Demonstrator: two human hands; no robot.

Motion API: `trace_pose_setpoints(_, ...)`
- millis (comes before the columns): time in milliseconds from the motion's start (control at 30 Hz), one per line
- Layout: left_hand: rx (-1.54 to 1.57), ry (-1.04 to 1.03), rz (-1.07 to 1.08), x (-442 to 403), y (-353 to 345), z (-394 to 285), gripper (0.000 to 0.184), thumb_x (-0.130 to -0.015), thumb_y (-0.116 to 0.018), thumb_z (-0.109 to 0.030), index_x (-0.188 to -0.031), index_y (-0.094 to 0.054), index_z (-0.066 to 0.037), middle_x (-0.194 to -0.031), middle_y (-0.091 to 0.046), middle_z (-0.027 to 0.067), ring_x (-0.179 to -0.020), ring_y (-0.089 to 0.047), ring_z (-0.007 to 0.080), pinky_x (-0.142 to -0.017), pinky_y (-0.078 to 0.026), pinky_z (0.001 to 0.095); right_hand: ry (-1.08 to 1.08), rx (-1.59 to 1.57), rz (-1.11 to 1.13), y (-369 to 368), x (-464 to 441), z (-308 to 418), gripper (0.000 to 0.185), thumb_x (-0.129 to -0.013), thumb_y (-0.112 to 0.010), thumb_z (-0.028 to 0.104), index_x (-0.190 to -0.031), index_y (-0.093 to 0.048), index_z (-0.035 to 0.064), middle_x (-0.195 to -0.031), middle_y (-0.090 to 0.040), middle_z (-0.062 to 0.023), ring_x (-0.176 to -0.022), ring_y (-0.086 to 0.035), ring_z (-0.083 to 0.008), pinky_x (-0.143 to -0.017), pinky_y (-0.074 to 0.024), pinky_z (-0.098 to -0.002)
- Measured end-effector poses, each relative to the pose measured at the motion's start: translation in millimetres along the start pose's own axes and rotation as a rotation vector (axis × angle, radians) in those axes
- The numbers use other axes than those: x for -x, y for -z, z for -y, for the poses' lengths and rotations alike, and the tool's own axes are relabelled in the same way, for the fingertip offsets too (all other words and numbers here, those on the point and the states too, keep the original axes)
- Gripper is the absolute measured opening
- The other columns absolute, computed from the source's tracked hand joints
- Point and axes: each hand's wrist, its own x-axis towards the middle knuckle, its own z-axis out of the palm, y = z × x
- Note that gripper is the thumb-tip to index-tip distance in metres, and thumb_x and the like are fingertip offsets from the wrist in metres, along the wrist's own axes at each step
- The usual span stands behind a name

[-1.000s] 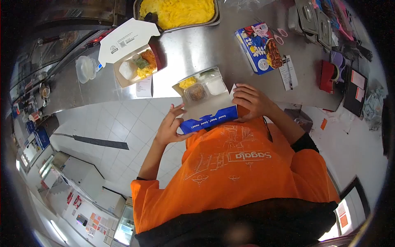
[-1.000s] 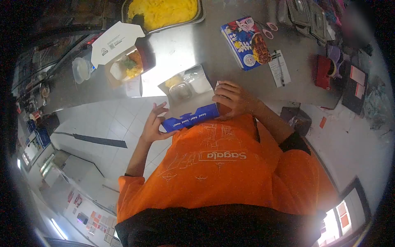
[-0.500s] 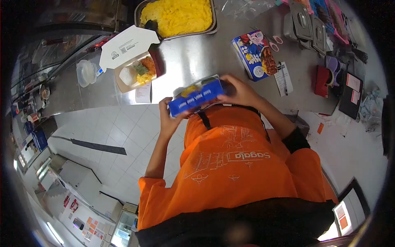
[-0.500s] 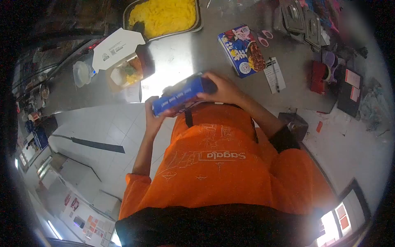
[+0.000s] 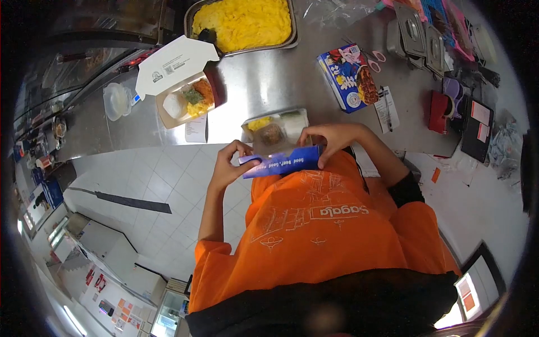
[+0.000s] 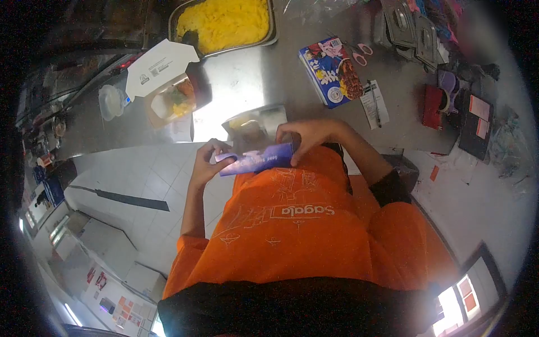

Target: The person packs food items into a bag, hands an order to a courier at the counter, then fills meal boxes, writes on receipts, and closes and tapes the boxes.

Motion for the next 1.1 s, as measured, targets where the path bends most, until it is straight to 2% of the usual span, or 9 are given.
trace_pose_setpoints(133, -0.213, -0.301, 0.058, -7, -3, -3, 0.040, -0.073, -0.079, -0.025, -0.065, -0.047, -0.004, -0.070, -0.056, 0.0073, -0.070, -0.056, 0.0183, -0.075, -0.046, 0.0305, -0.138, 0.110, 0.274, -6, -42, -6, 0.065, -0.083, -0.066, 0.047, -0.132, -0.045, 0.0085, -0.124, -0.056, -0.0142, -0.117, -0.052, -0.0257, -0.097, -0.0407, -0.0352)
trace_pose_setpoints(167, -0.257, -0.269, -0.007, -1, -8, 3, 0.050, -0.082, -0.069, -0.038, -0.059, -0.043, -0.002, -0.061, -0.050, 0.0082, -0.057, -0.050, 0.0198, -0.062, -0.044, 0.0304, -0.104, 0.160, 0.391, -1, -48, 3, 0.066, -0.091, -0.046, 0.058, -0.135, -0.043, 0.0097, -0.134, -0.049, -0.0158, -0.124, -0.046, -0.0276, -0.102, -0.0367, -0.0356)
trace_pose_setpoints(367, -0.108, -0.178, -0.456, 2, -27, 8, 0.065, -0.098, -0.038, -0.048, -0.053, -0.038, -0.001, -0.049, -0.038, 0.0041, -0.045, -0.036, 0.0136, -0.045, -0.028, 0.0299, -0.325, 0.043, 0.489, 3, -61, 23, 0.092, -0.084, -0.017, 0.078, -0.147, -0.025, 0.0128, -0.152, -0.022, -0.0162, -0.142, -0.018, -0.0264, -0.112, -0.0188, -0.0352)
trace_pose_setpoints(600, 0.002, 0.408, -0.519, -38, -19, -13, 0.073, -0.096, -0.032, -0.059, -0.047, -0.034, -0.005, -0.048, -0.031, 0.0003, -0.047, -0.028, 0.0103, -0.046, -0.025, 0.0292, -0.432, -0.242, 0.275, 14, -64, 15, 0.096, -0.080, -0.028, 0.080, -0.149, -0.018, 0.0122, -0.153, -0.019, -0.0158, -0.141, -0.018, -0.0247, -0.113, -0.0179, -0.0373)
trace_pose_setpoints(767, 0.119, 0.522, -0.400, -75, -7, 24, 0.079, -0.086, -0.035, -0.073, -0.044, -0.041, -0.006, -0.045, -0.036, 0.0016, -0.045, -0.035, 0.0127, -0.047, -0.030, 0.0288, -0.477, -0.533, 0.070, 17, -55, -2, 0.102, -0.078, -0.036, 0.080, -0.150, -0.013, 0.0118, -0.153, -0.017, -0.0155, -0.141, -0.018, -0.0235, -0.114, -0.0172, -0.0389)
trace_pose_setpoints(867, 0.147, 0.609, -0.424, -92, -5, 46, 0.079, -0.085, -0.037, -0.074, -0.045, -0.044, -0.007, -0.046, -0.037, 0.0012, -0.045, -0.036, 0.0125, -0.047, -0.031, 0.0289, -0.201, -0.457, 0.251, 24, -50, -53, 0.087, -0.080, -0.064, 0.059, -0.142, -0.034, 0.0061, -0.137, -0.044, -0.0145, -0.126, -0.041, -0.0212, -0.104, -0.0333, -0.0358)
trace_pose_setpoints(967, 0.146, 0.599, -0.474, -93, -7, 65, 0.078, -0.084, -0.038, -0.075, -0.047, -0.046, -0.007, -0.047, -0.040, 0.0007, -0.047, -0.038, 0.0123, -0.048, -0.032, 0.0290, -0.168, -0.065, -0.157, 15, -23, -13, 0.064, -0.075, -0.079, 0.034, -0.121, -0.049, 0.0022, -0.110, -0.058, -0.0084, -0.103, -0.052, -0.0157, -0.089, -0.0422, -0.0305)
trace_pose_setpoints(1067, 0.191, 0.510, -0.410, -86, -3, 64, 0.073, -0.085, -0.042, -0.072, -0.059, -0.054, -0.005, -0.059, -0.049, 0.0021, -0.057, -0.046, 0.0127, -0.057, -0.037, 0.0286, -0.067, -0.272, -0.542, -11, -15, -25, 0.049, -0.075, -0.079, 0.029, -0.108, -0.052, 0.0031, -0.096, -0.058, -0.0049, -0.092, -0.053, -0.0117, -0.078, -0.0426, -0.0262)
trace_pose_setpoints(1100, 0.203, 0.468, -0.362, -81, -3, 60, 0.071, -0.086, -0.043, -0.070, -0.065, -0.057, -0.004, -0.064, -0.053, 0.0027, -0.062, -0.049, 0.0128, -0.060, -0.040, 0.0282, -0.096, -0.273, -0.644, -15, -16, -30, 0.050, -0.075, -0.080, 0.030, -0.107, -0.054, 0.0028, -0.103, -0.056, -0.0078, -0.093, -0.054, -0.0126, -0.077, -0.0455, -0.0272)
